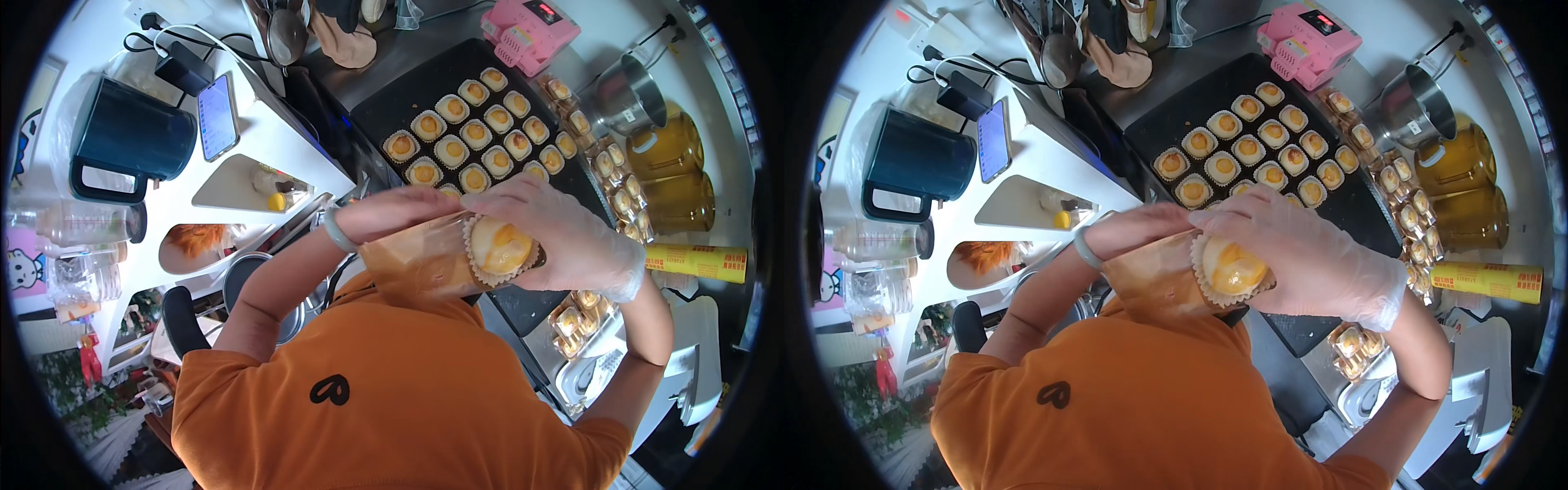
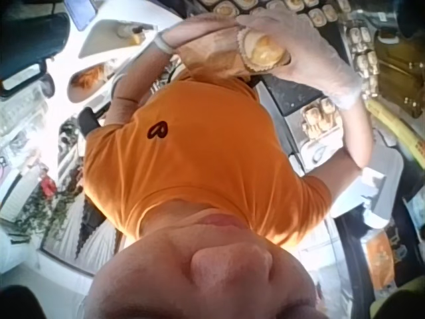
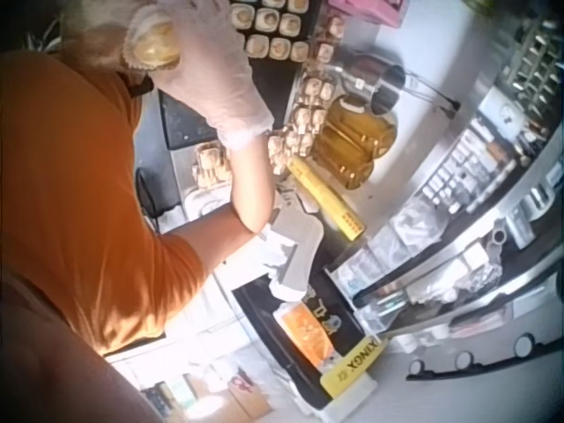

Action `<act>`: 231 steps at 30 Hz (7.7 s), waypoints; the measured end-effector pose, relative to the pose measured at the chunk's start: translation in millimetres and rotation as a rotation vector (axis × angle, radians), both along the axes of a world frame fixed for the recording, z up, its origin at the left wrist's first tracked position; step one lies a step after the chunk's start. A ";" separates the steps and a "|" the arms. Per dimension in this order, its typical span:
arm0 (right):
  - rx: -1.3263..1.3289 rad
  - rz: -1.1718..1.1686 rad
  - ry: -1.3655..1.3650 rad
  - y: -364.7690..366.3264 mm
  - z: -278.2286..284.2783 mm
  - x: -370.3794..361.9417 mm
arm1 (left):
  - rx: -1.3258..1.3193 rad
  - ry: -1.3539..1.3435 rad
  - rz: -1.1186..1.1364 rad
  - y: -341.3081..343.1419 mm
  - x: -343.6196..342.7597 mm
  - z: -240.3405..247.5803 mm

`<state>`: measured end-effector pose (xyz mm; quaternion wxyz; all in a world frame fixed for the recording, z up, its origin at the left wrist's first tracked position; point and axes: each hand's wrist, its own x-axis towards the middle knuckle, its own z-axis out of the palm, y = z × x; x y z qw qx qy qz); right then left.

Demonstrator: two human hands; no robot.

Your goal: The person picks up egg tarts from a tray one by one, slides them into individual plastic wrappers, and arranges them in rows on a stainless steel counter.

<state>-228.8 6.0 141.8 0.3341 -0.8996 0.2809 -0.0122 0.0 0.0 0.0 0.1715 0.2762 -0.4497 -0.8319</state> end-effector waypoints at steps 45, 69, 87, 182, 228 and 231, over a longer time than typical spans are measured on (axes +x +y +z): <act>-0.121 -0.111 0.008 1.8 0.8 5.2 | -1.148 -0.166 0.552 35.2 -23.4 70.2; 0.332 -0.682 -0.648 54.5 -61.6 -1.2 | -0.681 -0.094 0.648 42.4 -31.4 40.2; 0.468 -0.716 -0.780 50.6 -65.7 -6.3 | -0.007 0.412 0.112 10.3 -7.2 19.9; -0.317 -0.715 -0.770 9.7 5.8 36.8 | -0.985 0.264 0.937 -12.6 -17.0 93.6; -0.438 -0.964 -1.037 21.0 -45.7 12.1 | -0.736 0.048 0.719 -18.9 -42.2 90.8; -0.292 -1.089 -1.054 20.9 -42.3 11.2 | -0.780 0.058 0.749 -18.0 -52.1 85.7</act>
